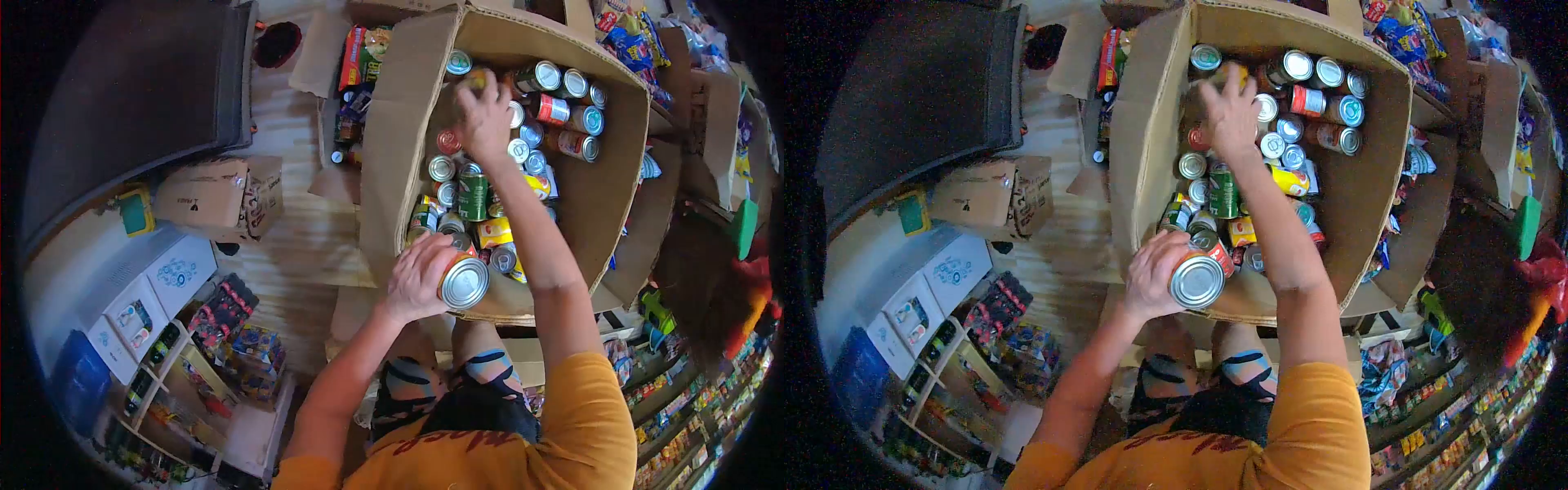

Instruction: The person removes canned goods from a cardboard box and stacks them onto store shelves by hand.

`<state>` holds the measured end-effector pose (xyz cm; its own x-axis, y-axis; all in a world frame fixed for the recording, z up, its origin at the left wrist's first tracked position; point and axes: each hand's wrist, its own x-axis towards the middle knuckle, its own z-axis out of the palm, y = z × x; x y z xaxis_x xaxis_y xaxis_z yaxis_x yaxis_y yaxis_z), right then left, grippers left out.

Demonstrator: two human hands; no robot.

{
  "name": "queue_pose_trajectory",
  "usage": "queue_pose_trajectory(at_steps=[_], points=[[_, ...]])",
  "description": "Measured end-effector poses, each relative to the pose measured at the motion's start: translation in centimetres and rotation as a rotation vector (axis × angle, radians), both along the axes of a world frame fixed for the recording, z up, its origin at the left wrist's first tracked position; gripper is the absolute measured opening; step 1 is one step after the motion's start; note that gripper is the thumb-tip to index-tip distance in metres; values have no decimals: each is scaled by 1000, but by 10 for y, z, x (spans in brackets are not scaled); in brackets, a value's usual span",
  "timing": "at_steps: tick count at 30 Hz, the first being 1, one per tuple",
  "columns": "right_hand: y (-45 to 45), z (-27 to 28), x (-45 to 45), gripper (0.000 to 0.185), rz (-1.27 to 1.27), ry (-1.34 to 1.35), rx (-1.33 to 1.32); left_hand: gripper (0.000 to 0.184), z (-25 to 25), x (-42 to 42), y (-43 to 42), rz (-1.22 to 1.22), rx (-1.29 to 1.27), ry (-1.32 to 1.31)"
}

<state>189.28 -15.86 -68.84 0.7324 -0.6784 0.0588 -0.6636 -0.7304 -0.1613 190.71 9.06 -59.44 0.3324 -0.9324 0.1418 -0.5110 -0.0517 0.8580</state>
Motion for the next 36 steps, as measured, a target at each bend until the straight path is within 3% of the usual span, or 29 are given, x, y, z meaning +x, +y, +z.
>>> queue_pose_trajectory(at_steps=[6,9,12,15,17,18,22,26,29,30,33,35,36], points=[[33,-23,-2,49,63,-32,25,71,0,2,1,6,8,-35],[29,-19,-7,43,124,-241,168,72,-2,0,2,-1,20,-30],[21,-21,-19,39,167,-457,492,72,-2,-1,0,15,11,-32],[-13,-36,-13,39,63,-380,285,73,-3,-3,1,20,9,-27],[-42,-48,-4,44,52,-195,72,73,-4,-3,2,23,14,-38],[-55,-50,0,54,46,77,128,73,-4,-3,2,22,17,-43],[-74,-49,29,101,-153,454,454,70,-2,-2,-1,32,22,-76],[-68,-32,30,102,-133,462,410,74,-4,-5,1,38,25,-48],[-64,-25,-2,99,-63,11,314,77,0,-1,-2,21,64,-36],[-60,-5,-10,95,-161,-104,410,77,2,-1,-3,21,72,-22],[-51,41,-45,77,-410,-639,1022,79,19,2,-13,33,99,74],[-45,63,-75,60,-410,-851,1605,81,26,2,-22,49,116,181],[-39,69,-88,52,-391,-922,1777,82,28,1,-25,57,185,432]])
